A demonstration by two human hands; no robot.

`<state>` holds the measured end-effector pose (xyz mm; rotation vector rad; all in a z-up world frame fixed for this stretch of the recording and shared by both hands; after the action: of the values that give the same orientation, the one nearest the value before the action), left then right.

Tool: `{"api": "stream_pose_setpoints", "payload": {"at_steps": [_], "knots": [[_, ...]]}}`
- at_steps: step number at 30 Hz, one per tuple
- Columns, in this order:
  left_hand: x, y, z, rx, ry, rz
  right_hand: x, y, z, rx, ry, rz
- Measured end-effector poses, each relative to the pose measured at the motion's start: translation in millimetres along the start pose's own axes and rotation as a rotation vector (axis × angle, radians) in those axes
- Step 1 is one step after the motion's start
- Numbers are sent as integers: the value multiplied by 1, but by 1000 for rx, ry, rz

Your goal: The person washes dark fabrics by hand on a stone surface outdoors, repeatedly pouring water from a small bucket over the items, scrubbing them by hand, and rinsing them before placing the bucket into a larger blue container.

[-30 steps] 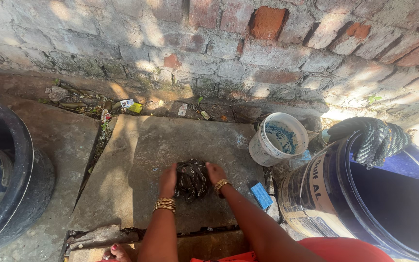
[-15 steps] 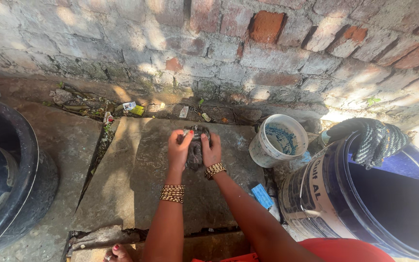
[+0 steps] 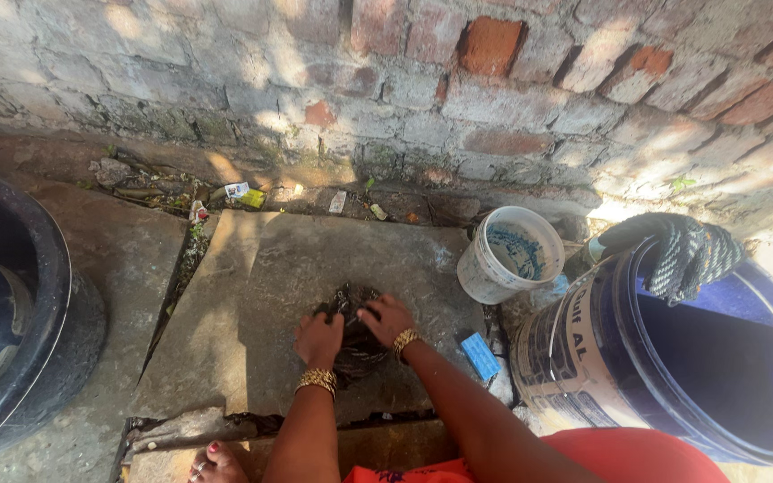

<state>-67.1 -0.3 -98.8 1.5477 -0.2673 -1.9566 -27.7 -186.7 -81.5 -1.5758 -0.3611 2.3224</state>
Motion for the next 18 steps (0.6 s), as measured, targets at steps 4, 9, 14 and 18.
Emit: {"api": "stream_pose_setpoints", "payload": {"at_steps": [4,9,14,18], "knots": [[-24,-7,-5,-302,130,196,-16,8,-17,98,144,-190],[-22,-51,-1,-496,248,302,-27,35,-37,244,333,-392],[-15,-29,-2,-433,80,388,-9,27,-32,300,-118,-500],[-27,21,-15,-338,-163,722,11,2,-32,318,-255,-543]]}}
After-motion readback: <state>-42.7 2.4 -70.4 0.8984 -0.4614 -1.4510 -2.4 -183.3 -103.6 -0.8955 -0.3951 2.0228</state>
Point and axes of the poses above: each hand's wrist, its own z-axis away from the middle knuckle, its own x-axis out of the palm, y = z × x, the point moved 1 cm from there along -z, towards the middle knuckle, and after that the axes turned 11 degrees about x, right-handed, at the moved point
